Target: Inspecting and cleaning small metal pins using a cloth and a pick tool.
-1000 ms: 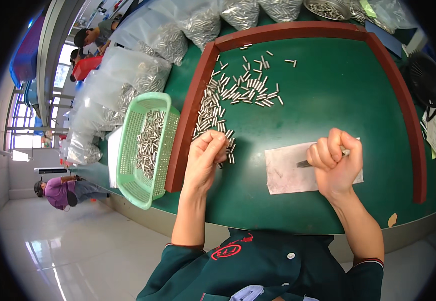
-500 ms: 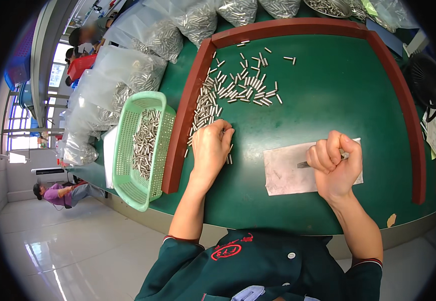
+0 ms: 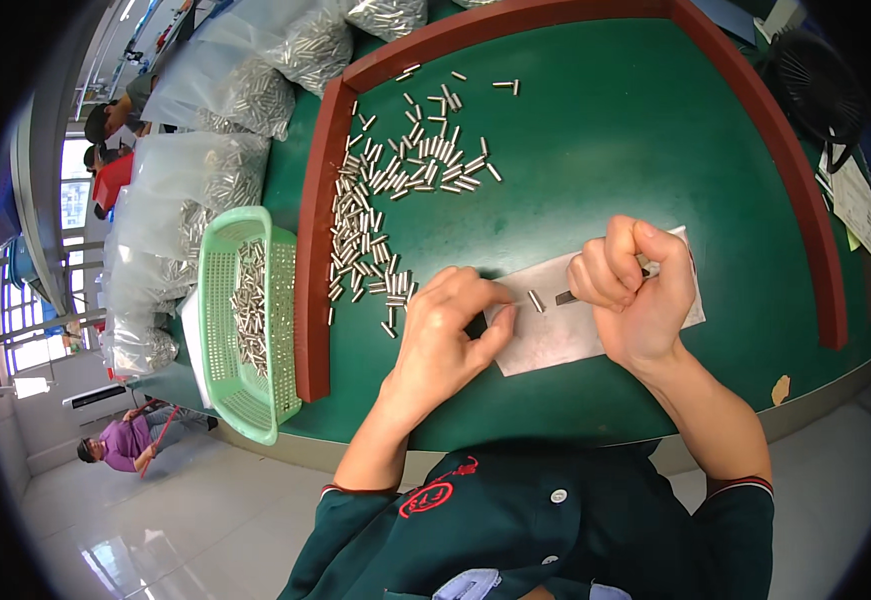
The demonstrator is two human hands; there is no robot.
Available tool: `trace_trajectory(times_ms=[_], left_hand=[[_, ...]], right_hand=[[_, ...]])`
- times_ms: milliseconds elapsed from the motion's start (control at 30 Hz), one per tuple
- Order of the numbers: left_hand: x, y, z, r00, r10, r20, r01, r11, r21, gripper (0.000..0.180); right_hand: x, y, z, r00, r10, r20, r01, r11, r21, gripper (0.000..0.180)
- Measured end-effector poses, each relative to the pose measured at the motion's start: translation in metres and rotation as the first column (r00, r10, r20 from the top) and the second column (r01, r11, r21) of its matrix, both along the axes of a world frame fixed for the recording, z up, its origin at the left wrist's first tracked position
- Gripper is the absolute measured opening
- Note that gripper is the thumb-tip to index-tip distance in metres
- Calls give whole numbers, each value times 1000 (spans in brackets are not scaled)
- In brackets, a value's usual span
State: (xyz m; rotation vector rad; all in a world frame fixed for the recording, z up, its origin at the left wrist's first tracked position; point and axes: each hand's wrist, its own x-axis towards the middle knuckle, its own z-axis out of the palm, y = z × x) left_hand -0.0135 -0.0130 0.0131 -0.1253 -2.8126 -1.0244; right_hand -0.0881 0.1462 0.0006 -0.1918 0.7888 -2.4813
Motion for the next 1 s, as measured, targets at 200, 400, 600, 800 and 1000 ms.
trace_trajectory(times_ms=[200,400,600,800,1000], left_hand=[[0,15,-6,984,150,96,-142,987,-80,25],[-2,22,-13,986,126,110,-123,992,-34,22],[-2,18,-14,978,130,161,-132,991,4,8],[-1,17,-13,981,114,159,-121,992,30,5],[-2,17,-13,974,128,188,-135,990,28,5]], right_hand=[[3,-1,-7,998,46,-32,-44,996,79,36],[2,0,-6,997,43,-64,-37,996,84,35],[0,1,-6,996,28,-86,-19,994,106,35],[3,-3,-11,997,37,-66,-31,995,91,36],[2,-7,-14,998,20,-55,-15,997,76,36]])
